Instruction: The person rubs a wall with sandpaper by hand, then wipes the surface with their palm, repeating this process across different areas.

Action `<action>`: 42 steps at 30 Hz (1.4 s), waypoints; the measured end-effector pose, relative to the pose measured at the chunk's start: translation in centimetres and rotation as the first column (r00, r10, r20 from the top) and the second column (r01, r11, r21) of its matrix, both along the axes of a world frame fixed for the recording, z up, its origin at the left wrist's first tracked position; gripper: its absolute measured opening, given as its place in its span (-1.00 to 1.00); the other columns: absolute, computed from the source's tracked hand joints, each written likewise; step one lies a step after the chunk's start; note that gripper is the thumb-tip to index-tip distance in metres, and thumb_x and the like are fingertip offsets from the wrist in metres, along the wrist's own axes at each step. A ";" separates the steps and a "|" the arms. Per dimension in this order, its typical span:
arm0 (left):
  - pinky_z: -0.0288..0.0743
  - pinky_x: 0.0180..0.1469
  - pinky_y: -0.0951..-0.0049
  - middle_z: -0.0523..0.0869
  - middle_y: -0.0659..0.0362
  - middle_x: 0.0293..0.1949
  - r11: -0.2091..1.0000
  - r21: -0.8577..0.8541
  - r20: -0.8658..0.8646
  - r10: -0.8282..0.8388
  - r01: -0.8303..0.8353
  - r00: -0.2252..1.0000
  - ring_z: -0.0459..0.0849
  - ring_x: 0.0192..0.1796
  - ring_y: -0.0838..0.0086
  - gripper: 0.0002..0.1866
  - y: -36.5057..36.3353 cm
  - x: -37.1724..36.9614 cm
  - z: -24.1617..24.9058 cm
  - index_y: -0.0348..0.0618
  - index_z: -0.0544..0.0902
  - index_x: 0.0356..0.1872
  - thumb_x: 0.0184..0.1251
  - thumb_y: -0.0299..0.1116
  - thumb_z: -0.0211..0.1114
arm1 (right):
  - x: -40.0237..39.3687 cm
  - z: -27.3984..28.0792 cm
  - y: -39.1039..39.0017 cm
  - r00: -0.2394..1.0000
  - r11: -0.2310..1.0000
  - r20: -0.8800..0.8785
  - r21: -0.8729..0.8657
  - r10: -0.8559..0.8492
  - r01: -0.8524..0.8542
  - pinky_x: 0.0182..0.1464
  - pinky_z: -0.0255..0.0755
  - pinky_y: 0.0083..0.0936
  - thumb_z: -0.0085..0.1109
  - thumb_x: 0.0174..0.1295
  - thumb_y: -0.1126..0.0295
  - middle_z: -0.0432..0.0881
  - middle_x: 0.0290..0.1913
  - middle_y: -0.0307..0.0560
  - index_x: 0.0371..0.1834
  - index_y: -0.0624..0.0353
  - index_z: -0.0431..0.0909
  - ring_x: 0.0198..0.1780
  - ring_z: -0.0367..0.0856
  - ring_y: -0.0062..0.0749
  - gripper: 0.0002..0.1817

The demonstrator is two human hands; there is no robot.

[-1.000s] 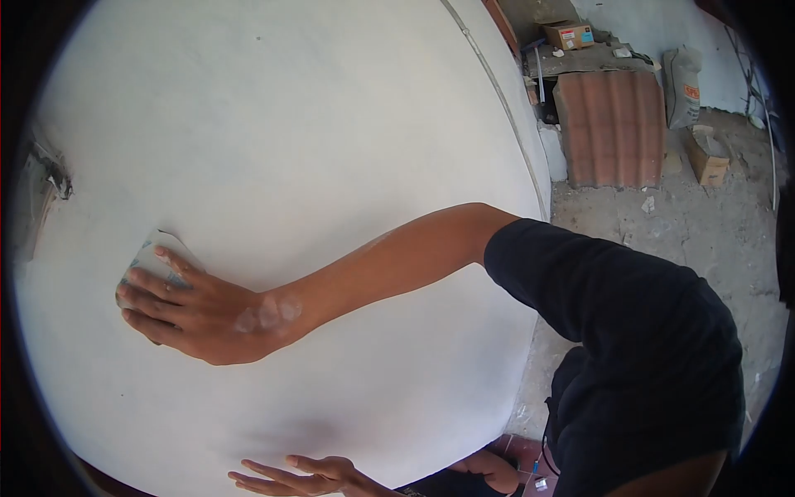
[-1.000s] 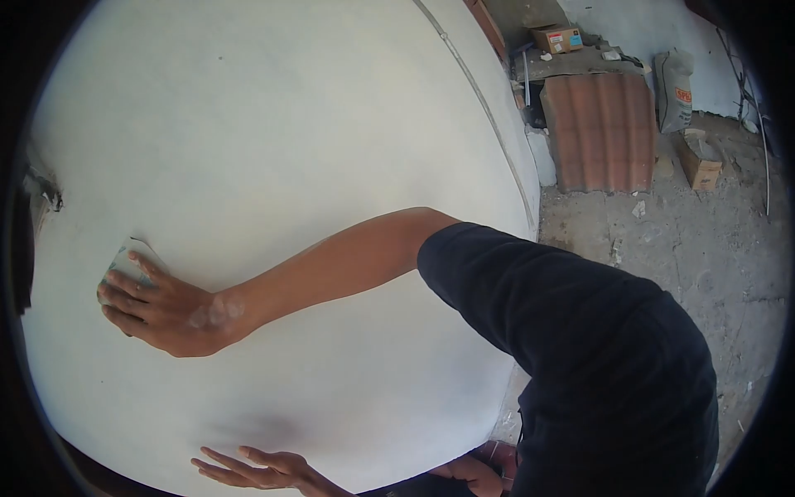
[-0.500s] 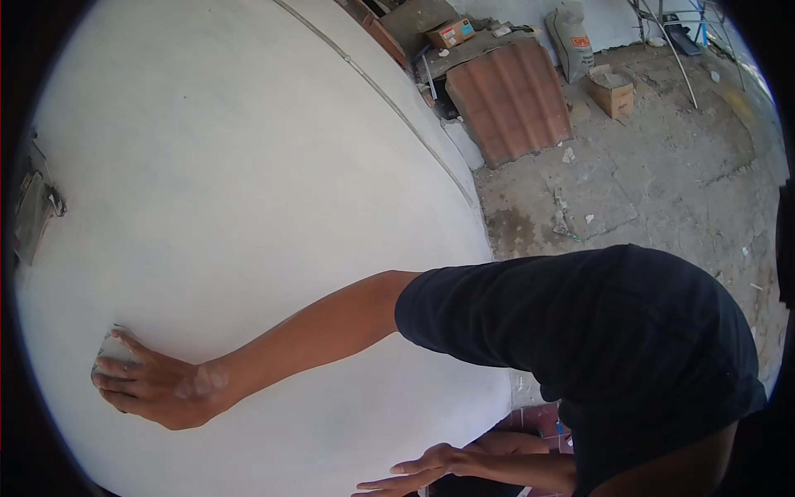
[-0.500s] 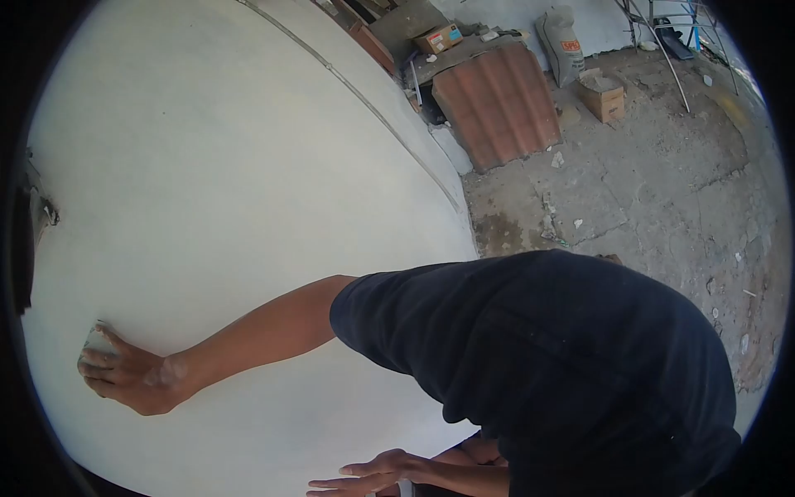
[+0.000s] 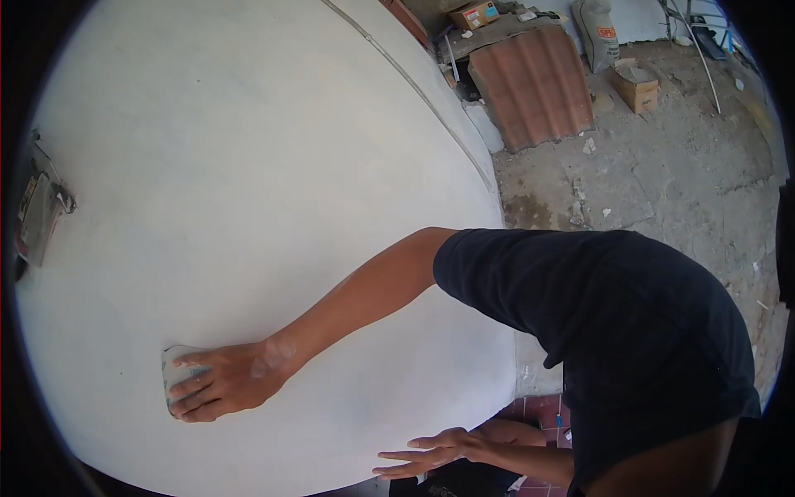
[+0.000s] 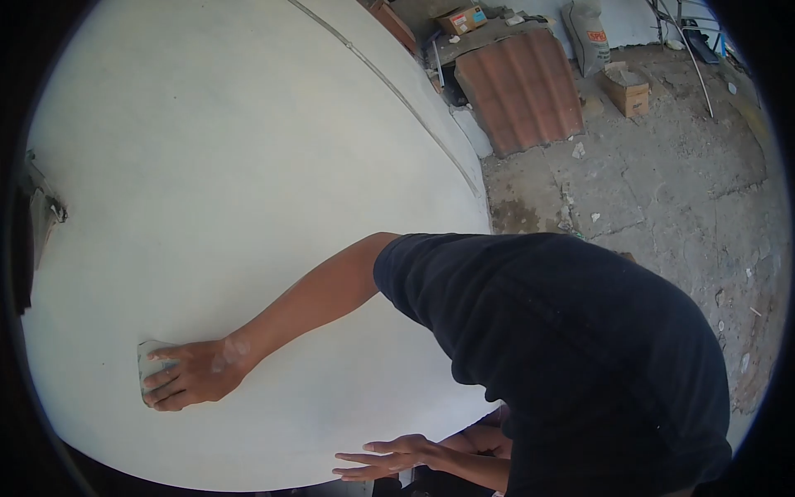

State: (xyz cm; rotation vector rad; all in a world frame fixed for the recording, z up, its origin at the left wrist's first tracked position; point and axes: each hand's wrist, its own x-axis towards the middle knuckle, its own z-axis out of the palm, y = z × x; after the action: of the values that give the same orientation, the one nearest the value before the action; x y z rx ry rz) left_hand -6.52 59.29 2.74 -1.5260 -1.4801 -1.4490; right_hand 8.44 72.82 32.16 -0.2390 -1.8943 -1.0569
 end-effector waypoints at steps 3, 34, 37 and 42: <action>0.01 0.46 -0.31 0.09 -0.10 0.53 0.999 -0.027 -0.066 -0.040 0.038 0.997 -0.02 0.57 -0.04 -0.37 1.6 1.1 3.4 -0.05 0.33 0.45 0.58 0.08 -0.32 | 5.9 2.5 0.6 1.000 1.000 -0.022 -0.030 -0.007 0.007 0.51 0.04 0.04 -0.02 0.33 0.56 0.29 0.47 0.01 0.39 0.21 0.28 0.50 0.21 -0.05 -0.48; 0.19 0.37 -0.15 0.32 -0.25 0.37 0.588 0.589 -0.377 -0.406 0.554 0.832 0.34 0.38 -0.15 -0.25 -5.3 18.4 27.4 -0.14 -0.01 0.50 0.46 0.17 -0.39 | 38.4 -3.3 11.5 0.966 0.971 -0.130 -0.109 -0.225 0.212 0.54 -0.20 0.14 -0.37 0.49 0.47 0.41 0.41 0.00 0.39 0.23 0.34 0.56 0.10 -0.05 -0.54; 0.21 0.36 -0.12 0.33 -0.25 0.36 0.618 0.584 -0.382 -0.363 0.527 0.850 0.36 0.37 -0.13 -0.27 -6.1 18.3 26.9 -0.15 0.02 0.48 0.46 0.14 -0.36 | 38.9 -3.3 11.3 0.962 0.974 -0.161 -0.089 -0.221 0.209 0.55 -0.20 0.13 -0.35 0.49 0.45 0.42 0.41 0.00 0.38 0.20 0.35 0.56 0.10 -0.05 -0.55; 0.25 0.35 -0.09 0.35 -0.24 0.33 0.650 0.575 -0.391 -0.314 0.496 0.865 0.38 0.35 -0.10 -0.32 -6.7 18.3 26.8 -0.18 0.06 0.44 0.47 0.08 -0.30 | 38.4 -3.1 10.9 0.963 0.972 -0.144 -0.094 -0.228 0.216 0.54 -0.19 0.16 -0.34 0.48 0.45 0.44 0.39 0.00 0.36 0.20 0.37 0.55 0.12 -0.06 -0.55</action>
State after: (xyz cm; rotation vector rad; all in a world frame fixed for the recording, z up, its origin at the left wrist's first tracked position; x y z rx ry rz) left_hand 11.80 52.62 29.52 -1.5346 -0.3574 -1.6938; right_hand 46.88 83.72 29.10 -0.5739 -1.7998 -1.0799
